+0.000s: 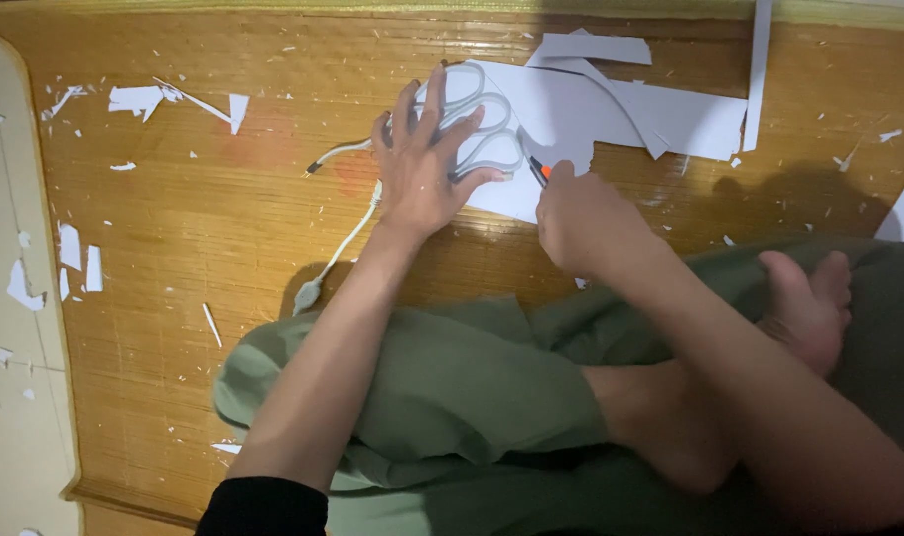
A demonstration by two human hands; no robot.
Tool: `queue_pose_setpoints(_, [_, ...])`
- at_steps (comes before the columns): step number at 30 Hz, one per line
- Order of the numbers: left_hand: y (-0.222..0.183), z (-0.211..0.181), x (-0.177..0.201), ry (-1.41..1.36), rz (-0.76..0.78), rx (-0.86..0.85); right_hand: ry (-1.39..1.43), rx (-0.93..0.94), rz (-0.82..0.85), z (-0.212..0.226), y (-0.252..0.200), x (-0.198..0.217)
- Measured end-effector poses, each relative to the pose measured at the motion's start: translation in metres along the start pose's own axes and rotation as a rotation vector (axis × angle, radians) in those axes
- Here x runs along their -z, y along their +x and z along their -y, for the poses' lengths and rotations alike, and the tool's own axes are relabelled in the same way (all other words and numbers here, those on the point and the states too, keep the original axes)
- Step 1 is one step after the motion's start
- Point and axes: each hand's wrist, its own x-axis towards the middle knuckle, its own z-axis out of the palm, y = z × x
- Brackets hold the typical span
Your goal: The person is using a utility knife to carefully trim away excess white foam material from around a flexible LED strip that has been glued into a specific pattern on a backing.
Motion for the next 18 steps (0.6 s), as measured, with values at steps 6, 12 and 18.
queue_pose_setpoints(6, [-0.003, 0.006, -0.01, 0.015, -0.029, -0.015, 0.044, -0.244, 0.158, 0.027, -0.019, 0.023])
queue_pose_setpoints(12, [-0.003, 0.005, -0.009, 0.009, -0.013, -0.005, -0.022, -0.223, 0.156, 0.019, -0.025, 0.015])
queue_pose_setpoints(18, [0.0, 0.005, -0.011, 0.036, 0.052, 0.034, -0.07, -0.236, 0.23, 0.022, -0.034, 0.022])
